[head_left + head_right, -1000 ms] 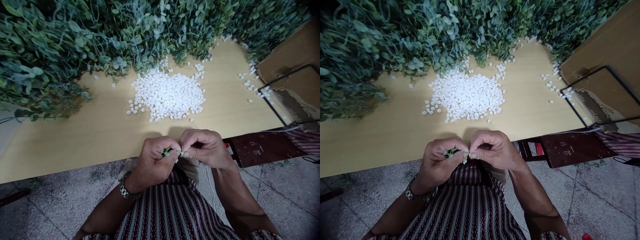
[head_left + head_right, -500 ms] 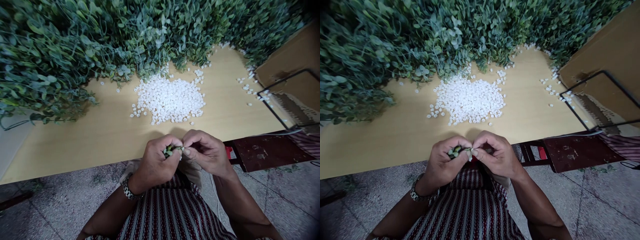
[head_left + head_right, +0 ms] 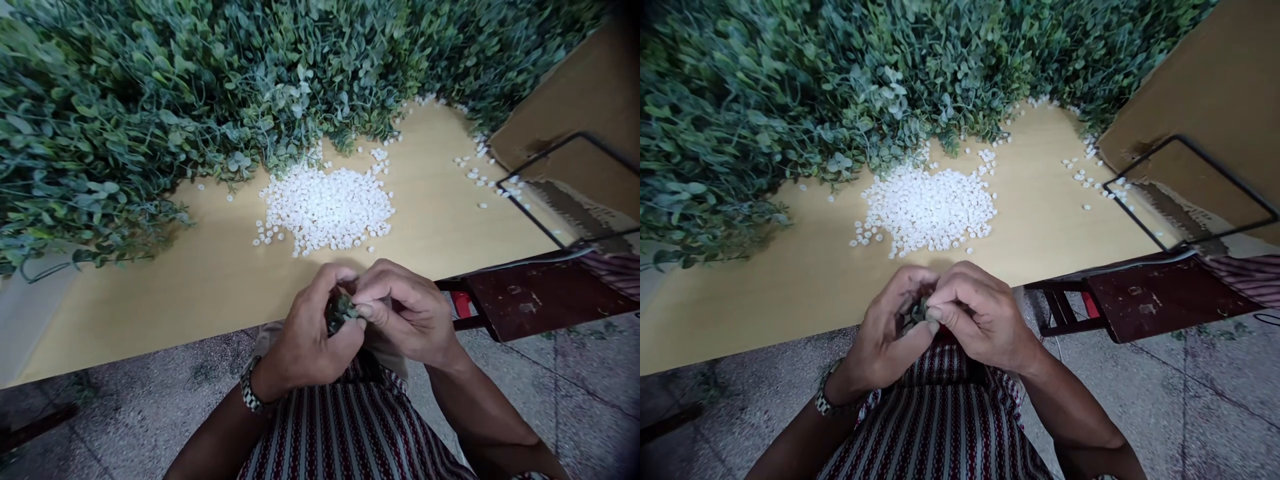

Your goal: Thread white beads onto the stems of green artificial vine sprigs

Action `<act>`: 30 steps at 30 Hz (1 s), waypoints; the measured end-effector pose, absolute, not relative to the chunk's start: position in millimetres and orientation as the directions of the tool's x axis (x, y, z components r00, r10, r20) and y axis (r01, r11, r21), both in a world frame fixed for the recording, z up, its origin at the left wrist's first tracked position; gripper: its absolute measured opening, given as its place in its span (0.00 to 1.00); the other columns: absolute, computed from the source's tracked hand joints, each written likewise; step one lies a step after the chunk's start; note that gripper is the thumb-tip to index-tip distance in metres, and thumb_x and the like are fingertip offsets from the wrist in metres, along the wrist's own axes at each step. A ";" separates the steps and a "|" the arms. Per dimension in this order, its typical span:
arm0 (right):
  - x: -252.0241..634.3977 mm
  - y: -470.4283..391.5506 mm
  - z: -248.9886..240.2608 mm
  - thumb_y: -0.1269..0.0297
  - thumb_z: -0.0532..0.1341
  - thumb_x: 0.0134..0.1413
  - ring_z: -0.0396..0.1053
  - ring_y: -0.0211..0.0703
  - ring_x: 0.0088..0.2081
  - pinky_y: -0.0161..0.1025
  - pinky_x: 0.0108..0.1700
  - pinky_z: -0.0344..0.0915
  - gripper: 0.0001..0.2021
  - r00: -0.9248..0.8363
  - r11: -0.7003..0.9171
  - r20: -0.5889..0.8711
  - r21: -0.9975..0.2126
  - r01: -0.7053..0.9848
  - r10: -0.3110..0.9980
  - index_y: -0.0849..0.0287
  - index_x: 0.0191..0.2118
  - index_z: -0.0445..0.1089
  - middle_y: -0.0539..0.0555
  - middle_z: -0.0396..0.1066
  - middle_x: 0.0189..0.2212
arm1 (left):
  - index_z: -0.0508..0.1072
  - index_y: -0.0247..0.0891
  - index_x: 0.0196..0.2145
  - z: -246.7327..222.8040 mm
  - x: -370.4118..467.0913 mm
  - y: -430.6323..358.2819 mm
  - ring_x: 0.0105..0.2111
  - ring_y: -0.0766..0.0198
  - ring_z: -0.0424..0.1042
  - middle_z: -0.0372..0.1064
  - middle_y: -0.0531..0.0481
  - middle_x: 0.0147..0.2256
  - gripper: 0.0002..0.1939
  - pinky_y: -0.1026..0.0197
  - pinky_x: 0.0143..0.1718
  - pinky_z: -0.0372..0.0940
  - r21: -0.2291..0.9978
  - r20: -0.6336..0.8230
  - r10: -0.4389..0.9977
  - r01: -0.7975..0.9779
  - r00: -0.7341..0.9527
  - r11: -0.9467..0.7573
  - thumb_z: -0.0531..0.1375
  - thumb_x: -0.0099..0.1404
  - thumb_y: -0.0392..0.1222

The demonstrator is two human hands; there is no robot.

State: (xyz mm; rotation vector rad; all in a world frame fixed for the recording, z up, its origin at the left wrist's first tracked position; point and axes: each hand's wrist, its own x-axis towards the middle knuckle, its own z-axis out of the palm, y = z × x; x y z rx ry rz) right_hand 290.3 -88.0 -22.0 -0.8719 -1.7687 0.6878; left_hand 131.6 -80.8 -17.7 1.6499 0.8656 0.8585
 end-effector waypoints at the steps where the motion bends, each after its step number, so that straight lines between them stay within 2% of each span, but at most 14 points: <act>1: 290.6 -89.3 -23.6 0.75 0.60 0.53 0.66 0.36 0.28 0.35 0.29 0.64 0.04 -0.193 0.575 0.542 -0.781 0.243 0.818 0.61 0.31 0.69 0.50 0.67 0.24 | 0.63 0.37 0.39 -18.3 130.9 -81.4 0.31 0.66 0.64 0.61 0.52 0.31 0.08 0.63 0.32 0.62 0.974 0.137 0.879 0.100 0.456 -0.203 0.54 0.61 0.32; 4: 288.3 -93.3 -28.3 0.77 0.60 0.52 0.65 0.36 0.27 0.34 0.27 0.63 0.05 -0.130 0.596 0.585 -0.752 0.282 0.800 0.61 0.31 0.68 0.49 0.66 0.23 | 0.66 0.35 0.33 -20.7 130.4 -81.8 0.28 0.67 0.61 0.61 0.52 0.28 0.01 0.63 0.30 0.60 0.971 0.144 0.894 0.112 0.424 -0.210 0.55 0.62 0.33; 7: 282.6 -97.8 -32.9 0.78 0.59 0.51 0.65 0.36 0.27 0.34 0.27 0.64 0.06 -0.107 0.615 0.619 -0.717 0.329 0.778 0.60 0.32 0.68 0.50 0.66 0.23 | 0.67 0.34 0.29 -23.0 132.0 -81.2 0.26 0.68 0.61 0.62 0.52 0.26 0.03 0.63 0.28 0.59 0.967 0.148 0.889 0.124 0.434 -0.222 0.57 0.60 0.31; 11: 284.9 -98.0 -35.7 0.77 0.59 0.52 0.66 0.37 0.29 0.35 0.28 0.65 0.06 -0.125 0.617 0.618 -0.703 0.354 0.776 0.60 0.34 0.69 0.51 0.67 0.26 | 0.70 0.33 0.27 -26.2 134.0 -80.6 0.28 0.67 0.65 0.65 0.50 0.26 0.05 0.64 0.30 0.62 0.964 0.247 0.908 0.012 0.338 -0.267 0.58 0.58 0.27; 14: 302.8 -87.4 -34.2 0.76 0.58 0.55 0.68 0.37 0.30 0.34 0.27 0.66 0.07 -0.153 0.632 0.627 -0.677 0.378 0.764 0.59 0.38 0.69 0.51 0.69 0.27 | 0.72 0.33 0.28 -26.9 134.3 -79.2 0.30 0.67 0.67 0.67 0.50 0.27 0.06 0.66 0.32 0.63 0.968 0.247 0.925 -0.029 0.289 -0.249 0.58 0.57 0.26; 18: 328.5 -64.6 -32.4 0.74 0.57 0.56 0.70 0.39 0.33 0.37 0.34 0.67 0.06 -0.079 0.440 0.534 -0.593 0.675 0.842 0.59 0.38 0.69 0.53 0.72 0.30 | 0.72 0.33 0.27 -25.1 134.9 -75.4 0.29 0.69 0.67 0.67 0.51 0.26 0.07 0.69 0.31 0.62 0.977 0.215 0.939 -0.047 0.267 -0.210 0.58 0.58 0.26; 22: 330.9 -49.3 -34.6 0.70 0.56 0.57 0.69 0.43 0.34 0.40 0.36 0.66 0.06 -0.213 0.380 0.370 -0.470 0.796 0.904 0.61 0.36 0.71 0.55 0.71 0.31 | 0.71 0.34 0.26 -24.3 136.0 -72.7 0.26 0.72 0.63 0.64 0.54 0.25 0.06 0.70 0.27 0.60 0.991 0.133 0.960 -0.032 0.246 -0.130 0.58 0.59 0.29; 24: 327.5 -47.2 -36.5 0.70 0.56 0.57 0.68 0.43 0.32 0.40 0.34 0.64 0.07 -0.233 0.375 0.343 -0.439 0.817 0.910 0.62 0.33 0.71 0.55 0.69 0.29 | 0.71 0.34 0.27 -24.3 136.4 -72.3 0.25 0.72 0.62 0.64 0.54 0.25 0.05 0.70 0.26 0.59 0.995 0.102 0.962 -0.035 0.254 -0.096 0.58 0.59 0.29; 27: 325.2 -50.1 -38.4 0.70 0.57 0.57 0.67 0.41 0.31 0.39 0.34 0.63 0.07 -0.183 0.385 0.386 -0.554 0.738 0.904 0.61 0.31 0.71 0.54 0.69 0.28 | 0.72 0.35 0.28 -23.7 136.6 -72.3 0.25 0.72 0.62 0.65 0.54 0.25 0.05 0.70 0.26 0.59 0.996 0.078 0.961 -0.058 0.267 -0.065 0.59 0.59 0.29; 30: 325.3 -58.7 -36.7 0.72 0.61 0.54 0.67 0.37 0.31 0.35 0.33 0.63 0.04 -0.079 0.385 0.398 -0.791 0.476 0.914 0.58 0.32 0.72 0.50 0.70 0.28 | 0.74 0.35 0.29 -23.4 136.1 -72.4 0.26 0.71 0.64 0.67 0.53 0.27 0.05 0.69 0.26 0.60 0.996 0.063 0.961 -0.075 0.269 -0.044 0.59 0.59 0.29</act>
